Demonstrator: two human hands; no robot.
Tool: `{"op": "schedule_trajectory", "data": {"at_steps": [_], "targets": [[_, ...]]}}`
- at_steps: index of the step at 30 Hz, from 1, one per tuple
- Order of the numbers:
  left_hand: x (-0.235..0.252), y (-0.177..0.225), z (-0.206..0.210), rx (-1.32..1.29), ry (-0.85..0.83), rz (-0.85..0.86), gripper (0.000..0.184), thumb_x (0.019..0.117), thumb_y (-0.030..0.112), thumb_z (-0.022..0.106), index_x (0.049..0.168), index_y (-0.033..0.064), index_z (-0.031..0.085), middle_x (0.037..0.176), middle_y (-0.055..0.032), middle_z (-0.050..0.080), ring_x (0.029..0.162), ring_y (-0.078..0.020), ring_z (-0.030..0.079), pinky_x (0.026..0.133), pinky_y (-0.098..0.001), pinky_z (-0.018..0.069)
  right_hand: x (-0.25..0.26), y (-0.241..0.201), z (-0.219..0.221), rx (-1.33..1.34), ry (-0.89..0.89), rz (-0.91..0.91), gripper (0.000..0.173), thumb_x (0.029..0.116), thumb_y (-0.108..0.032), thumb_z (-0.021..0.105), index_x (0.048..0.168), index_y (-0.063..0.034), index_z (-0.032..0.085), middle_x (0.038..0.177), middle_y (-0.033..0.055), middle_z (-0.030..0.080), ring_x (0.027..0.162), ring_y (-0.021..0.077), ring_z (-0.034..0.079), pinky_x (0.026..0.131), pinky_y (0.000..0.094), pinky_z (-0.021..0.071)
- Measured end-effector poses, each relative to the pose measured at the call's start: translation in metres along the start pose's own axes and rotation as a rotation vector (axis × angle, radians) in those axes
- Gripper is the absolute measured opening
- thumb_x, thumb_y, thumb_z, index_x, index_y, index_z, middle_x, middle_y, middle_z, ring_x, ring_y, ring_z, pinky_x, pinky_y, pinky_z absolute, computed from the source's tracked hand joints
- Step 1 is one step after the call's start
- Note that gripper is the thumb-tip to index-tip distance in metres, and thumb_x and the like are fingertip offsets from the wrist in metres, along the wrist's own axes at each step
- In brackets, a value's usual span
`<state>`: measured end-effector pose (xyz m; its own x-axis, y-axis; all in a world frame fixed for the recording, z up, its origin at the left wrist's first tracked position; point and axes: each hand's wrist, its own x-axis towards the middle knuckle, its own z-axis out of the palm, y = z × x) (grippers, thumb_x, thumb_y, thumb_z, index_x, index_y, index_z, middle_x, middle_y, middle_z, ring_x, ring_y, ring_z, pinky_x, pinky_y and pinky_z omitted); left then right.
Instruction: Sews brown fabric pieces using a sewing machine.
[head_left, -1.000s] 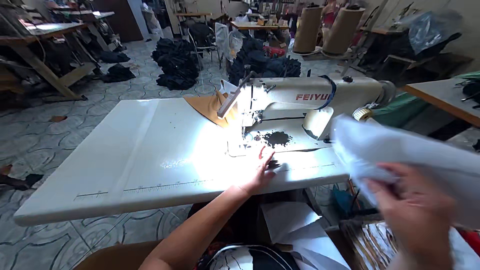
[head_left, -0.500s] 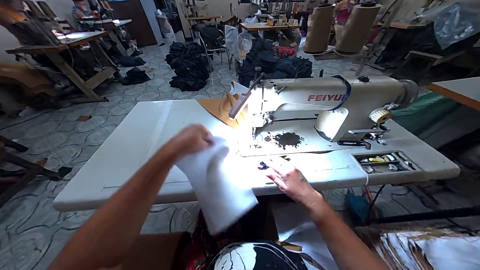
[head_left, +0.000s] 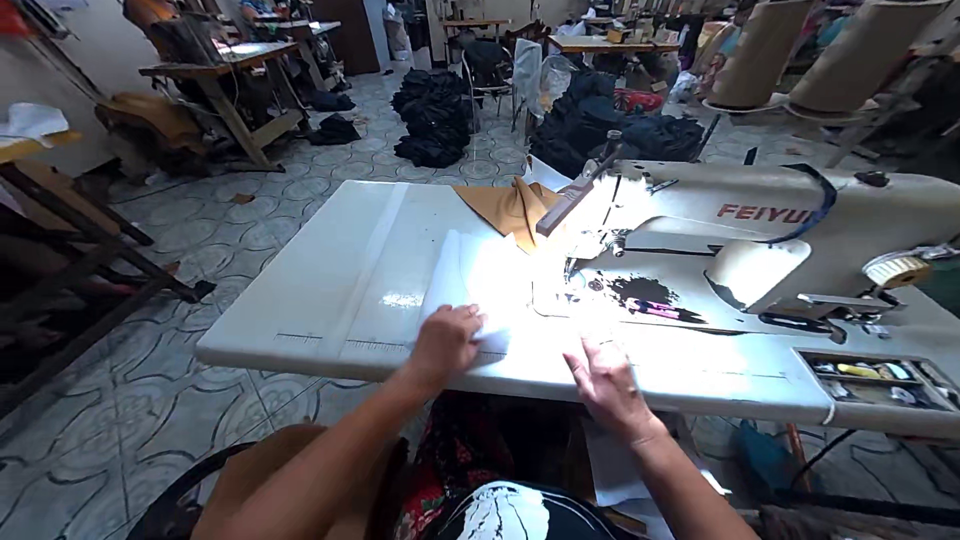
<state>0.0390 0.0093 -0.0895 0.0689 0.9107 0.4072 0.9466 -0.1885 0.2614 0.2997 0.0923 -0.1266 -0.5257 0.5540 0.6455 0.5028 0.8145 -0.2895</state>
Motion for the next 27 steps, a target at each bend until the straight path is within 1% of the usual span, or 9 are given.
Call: {"op": "schedule_trajectory", "data": {"at_steps": [2, 4, 8, 10, 12, 14, 16, 23, 27], "targets": [[-0.02, 0.01, 0.009, -0.069, -0.086, -0.069, 0.052, 0.0975, 0.042, 0.064, 0.126, -0.0012, 0.07, 0.137, -0.0243, 0.064, 0.132, -0.042, 0.058, 0.111, -0.0624, 0.0418, -0.003, -0.021, 0.01, 0.133, -0.095, -0.067, 0.049, 0.1036, -0.033, 0.049, 0.137, 0.0002, 0.064, 0.136, 0.021, 0.065, 0.124, 0.036, 0.064, 0.103, 0.0532, 0.0504], [-0.044, 0.024, 0.01, -0.144, 0.108, -0.008, 0.06, 0.0946, 0.052, 0.064, 0.124, 0.0006, 0.072, 0.134, -0.0225, 0.066, 0.129, -0.0391, 0.061, 0.11, -0.0601, 0.0444, -0.003, -0.038, 0.018, 0.217, -0.19, -0.129, 0.047, 0.1049, -0.034, 0.048, 0.143, -0.0099, 0.061, 0.147, 0.0154, 0.059, 0.136, 0.0336, 0.056, 0.109, 0.0566, 0.0456], [-0.108, 0.037, 0.011, -0.213, 0.474, 0.083, 0.036, 0.1036, 0.034, 0.057, 0.093, 0.0056, 0.075, 0.087, -0.0087, 0.074, 0.087, -0.0154, 0.071, 0.082, -0.0287, 0.0584, -0.006, -0.049, 0.03, 0.235, -0.241, -0.171, 0.044, 0.1048, -0.034, 0.05, 0.136, -0.0084, 0.066, 0.138, 0.0135, 0.066, 0.133, 0.037, 0.059, 0.108, 0.0669, 0.0416], [-0.143, 0.02, 0.019, -0.104, 0.495, -0.061, 0.037, 0.101, 0.024, 0.056, 0.073, 0.0047, 0.07, 0.069, -0.0071, 0.069, 0.068, -0.0154, 0.068, 0.066, -0.0275, 0.0566, -0.007, -0.046, 0.03, 0.294, -0.201, -0.141, 0.043, 0.1022, -0.028, 0.055, 0.134, -0.0014, 0.065, 0.13, 0.0163, 0.069, 0.129, 0.0383, 0.061, 0.108, 0.0629, 0.0437], [-0.178, -0.006, 0.023, 0.022, 0.307, -0.392, 0.038, 0.0977, 0.021, 0.055, 0.07, -0.0008, 0.069, 0.067, -0.0138, 0.068, 0.065, -0.0267, 0.07, 0.061, -0.0427, 0.0578, -0.011, -0.042, 0.026, 0.331, -0.165, -0.109, 0.042, 0.1013, -0.024, 0.056, 0.132, 0.0044, 0.064, 0.127, 0.0212, 0.069, 0.125, 0.038, 0.063, 0.107, 0.0531, 0.0482], [-0.198, -0.037, 0.014, -0.075, -0.084, -0.839, 0.037, 0.1029, 0.021, 0.053, 0.093, -0.0086, 0.072, 0.09, -0.027, 0.071, 0.091, -0.0439, 0.071, 0.084, -0.0619, 0.0536, -0.015, -0.038, 0.019, 0.32, -0.134, -0.093, 0.043, 0.1011, -0.023, 0.058, 0.129, 0.0081, 0.064, 0.129, 0.0265, 0.067, 0.124, 0.0384, 0.064, 0.106, 0.0483, 0.0506], [-0.215, -0.075, 0.02, -0.14, -0.303, -1.131, 0.032, 0.1052, 0.022, 0.055, 0.117, -0.0041, 0.07, 0.118, -0.0286, 0.068, 0.116, -0.0466, 0.063, 0.101, -0.0654, 0.0457, -0.019, -0.033, 0.01, 0.298, -0.118, -0.083, 0.043, 0.1013, -0.023, 0.058, 0.128, 0.0107, 0.063, 0.13, 0.0315, 0.063, 0.127, 0.0427, 0.06, 0.107, 0.0495, 0.0482], [-0.207, -0.132, 0.067, 0.065, -0.588, -1.24, 0.054, 0.1018, 0.043, 0.06, 0.119, -0.0074, 0.066, 0.132, -0.0301, 0.06, 0.127, -0.0469, 0.056, 0.101, -0.0644, 0.0459, -0.027, -0.025, -0.019, 0.215, -0.08, -0.022, 0.04, 0.1027, -0.02, 0.057, 0.128, 0.0105, 0.062, 0.131, 0.0369, 0.06, 0.131, 0.0438, 0.056, 0.106, 0.0446, 0.0481], [-0.195, -0.124, 0.078, 0.105, -0.669, -1.265, 0.037, 0.0975, 0.026, 0.066, 0.112, -0.0087, 0.066, 0.123, -0.0302, 0.065, 0.116, -0.0476, 0.063, 0.089, -0.0651, 0.0507, -0.033, -0.026, -0.026, 0.202, -0.071, -0.037, 0.039, 0.1021, -0.018, 0.057, 0.127, 0.0115, 0.062, 0.129, 0.037, 0.061, 0.129, 0.044, 0.058, 0.108, 0.0445, 0.047]]}}
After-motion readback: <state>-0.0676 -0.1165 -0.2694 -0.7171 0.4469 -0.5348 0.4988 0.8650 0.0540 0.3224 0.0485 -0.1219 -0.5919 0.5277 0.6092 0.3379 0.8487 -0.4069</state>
